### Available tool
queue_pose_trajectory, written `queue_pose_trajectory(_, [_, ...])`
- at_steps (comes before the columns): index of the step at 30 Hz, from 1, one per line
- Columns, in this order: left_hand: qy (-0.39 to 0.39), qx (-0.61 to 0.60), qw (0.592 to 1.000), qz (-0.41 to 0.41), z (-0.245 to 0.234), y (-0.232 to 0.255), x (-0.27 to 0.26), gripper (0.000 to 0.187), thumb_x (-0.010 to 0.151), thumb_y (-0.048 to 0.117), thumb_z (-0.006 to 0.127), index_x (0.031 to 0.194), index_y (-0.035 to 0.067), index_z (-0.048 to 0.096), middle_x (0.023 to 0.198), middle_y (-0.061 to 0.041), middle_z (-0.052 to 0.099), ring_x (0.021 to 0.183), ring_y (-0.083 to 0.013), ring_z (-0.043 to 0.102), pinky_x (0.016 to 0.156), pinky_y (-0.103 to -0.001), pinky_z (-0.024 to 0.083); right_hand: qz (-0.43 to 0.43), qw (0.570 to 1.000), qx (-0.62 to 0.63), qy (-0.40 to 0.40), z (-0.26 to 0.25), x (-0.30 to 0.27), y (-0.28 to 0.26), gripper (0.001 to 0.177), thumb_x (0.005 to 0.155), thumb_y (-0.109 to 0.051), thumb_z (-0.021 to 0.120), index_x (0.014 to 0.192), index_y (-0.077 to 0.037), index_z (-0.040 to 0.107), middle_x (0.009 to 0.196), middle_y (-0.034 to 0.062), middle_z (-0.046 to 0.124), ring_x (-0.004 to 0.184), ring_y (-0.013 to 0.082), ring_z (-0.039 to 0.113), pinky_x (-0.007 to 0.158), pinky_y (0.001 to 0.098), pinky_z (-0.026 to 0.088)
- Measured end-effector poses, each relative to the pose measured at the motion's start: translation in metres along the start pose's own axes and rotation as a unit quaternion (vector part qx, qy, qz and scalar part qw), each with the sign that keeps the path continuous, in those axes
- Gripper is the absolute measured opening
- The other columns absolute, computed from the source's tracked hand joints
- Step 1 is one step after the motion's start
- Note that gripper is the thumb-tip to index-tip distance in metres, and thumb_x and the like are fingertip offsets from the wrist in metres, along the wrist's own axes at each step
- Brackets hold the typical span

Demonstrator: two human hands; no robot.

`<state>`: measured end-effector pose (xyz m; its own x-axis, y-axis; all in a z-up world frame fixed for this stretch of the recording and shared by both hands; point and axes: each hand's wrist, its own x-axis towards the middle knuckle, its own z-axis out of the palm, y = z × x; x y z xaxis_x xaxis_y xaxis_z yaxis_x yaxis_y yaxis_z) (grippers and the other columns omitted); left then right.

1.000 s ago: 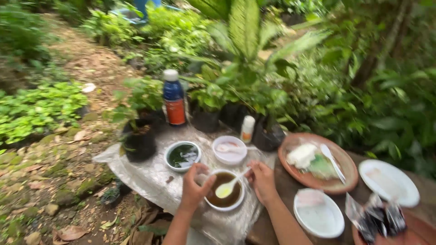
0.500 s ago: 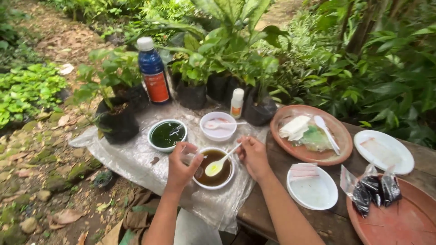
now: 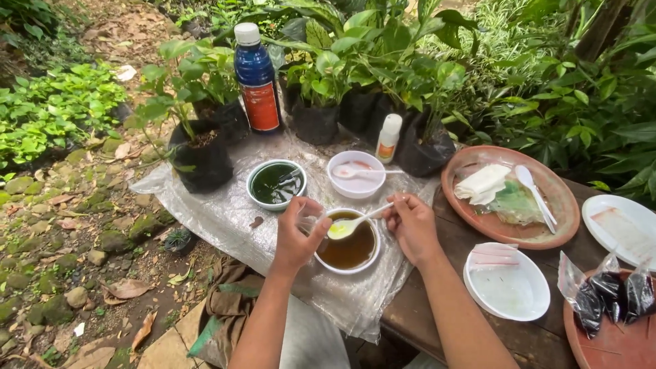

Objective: The person uses a small plastic cup and a spoon to transfer a yellow liquid from the cup into a bowl of dark brown liquid, repeating the process.

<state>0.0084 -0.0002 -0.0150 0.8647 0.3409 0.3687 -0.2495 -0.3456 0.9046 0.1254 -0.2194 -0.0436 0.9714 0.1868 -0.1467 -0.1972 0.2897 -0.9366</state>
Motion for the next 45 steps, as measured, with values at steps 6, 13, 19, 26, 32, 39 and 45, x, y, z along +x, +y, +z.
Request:
queue_pose_trajectory(6, [-0.001,-0.007,1.000,0.006,-0.001,-0.001,-0.004,0.052,0.085,0.056,0.072,0.104,0.008,0.061,0.093,-0.019,0.071,0.092,-0.0413,0.074,0.073,-0.055,0.063,-0.007,1.000,-0.012,-0.005,0.000,-0.003,0.003,0.013,0.104,-0.015,0.061,0.102,-0.005,0.068,0.071,0.0160,0.072,0.051,0.0124,0.061,0.053,0.0206,0.053])
queue_pose_trajectory(13, [0.000,-0.005,1.000,0.020,-0.002,-0.001,-0.001,0.054,0.084,0.057,0.072,0.104,0.008,0.060,0.094,-0.017,0.071,0.092,-0.0402,0.074,0.073,-0.054,0.063,-0.017,1.000,-0.011,-0.013,0.002,-0.003,0.001,0.012,0.105,-0.014,0.060,0.103,-0.005,0.067,0.073,0.0176,0.072,0.051,0.0124,0.062,0.053,0.0209,0.055])
queue_pose_trajectory(19, [-0.006,-0.005,1.000,0.017,-0.001,-0.004,0.001,0.056,0.083,0.060,0.071,0.104,0.009,0.060,0.095,-0.016,0.072,0.092,-0.0396,0.074,0.073,-0.054,0.063,-0.019,1.000,-0.013,-0.006,0.005,-0.006,-0.002,0.012,0.105,-0.014,0.060,0.103,-0.004,0.066,0.075,0.0193,0.074,0.051,0.0131,0.064,0.053,0.0211,0.056])
queue_pose_trajectory(26, [0.003,-0.007,1.000,0.017,0.002,-0.009,0.000,0.053,0.083,0.058,0.071,0.103,0.010,0.060,0.096,-0.015,0.072,0.092,-0.0370,0.075,0.072,-0.050,0.063,-0.020,0.999,-0.026,-0.010,0.008,-0.010,-0.006,0.013,0.105,-0.016,0.061,0.105,-0.004,0.066,0.078,0.0204,0.075,0.052,0.0130,0.065,0.054,0.0211,0.057])
queue_pose_trajectory(32, [0.008,-0.006,1.000,0.024,0.002,-0.011,0.000,0.052,0.083,0.057,0.073,0.102,0.011,0.060,0.097,-0.014,0.072,0.092,-0.0358,0.075,0.071,-0.049,0.063,-0.015,0.999,-0.029,-0.013,0.008,-0.009,-0.006,0.012,0.105,-0.016,0.061,0.105,-0.005,0.065,0.078,0.0209,0.075,0.052,0.0136,0.066,0.054,0.0214,0.057])
queue_pose_trajectory(39, [0.019,-0.004,0.999,0.035,0.004,-0.012,-0.001,0.051,0.083,0.056,0.073,0.102,0.010,0.060,0.094,-0.012,0.072,0.091,-0.0320,0.075,0.069,-0.045,0.062,-0.014,0.999,-0.043,-0.009,0.009,-0.012,-0.010,0.014,0.107,-0.017,0.058,0.105,-0.005,0.065,0.078,0.0206,0.075,0.053,0.0132,0.066,0.055,0.0217,0.057])
queue_pose_trajectory(45, [0.024,-0.012,0.999,0.032,0.004,-0.014,-0.002,0.051,0.081,0.055,0.075,0.101,0.011,0.061,0.095,-0.010,0.073,0.090,-0.0301,0.076,0.070,-0.044,0.062,-0.021,0.999,-0.037,-0.010,0.008,-0.010,-0.008,0.015,0.108,-0.015,0.055,0.106,-0.004,0.065,0.078,0.0214,0.074,0.053,0.0142,0.066,0.055,0.0224,0.057])
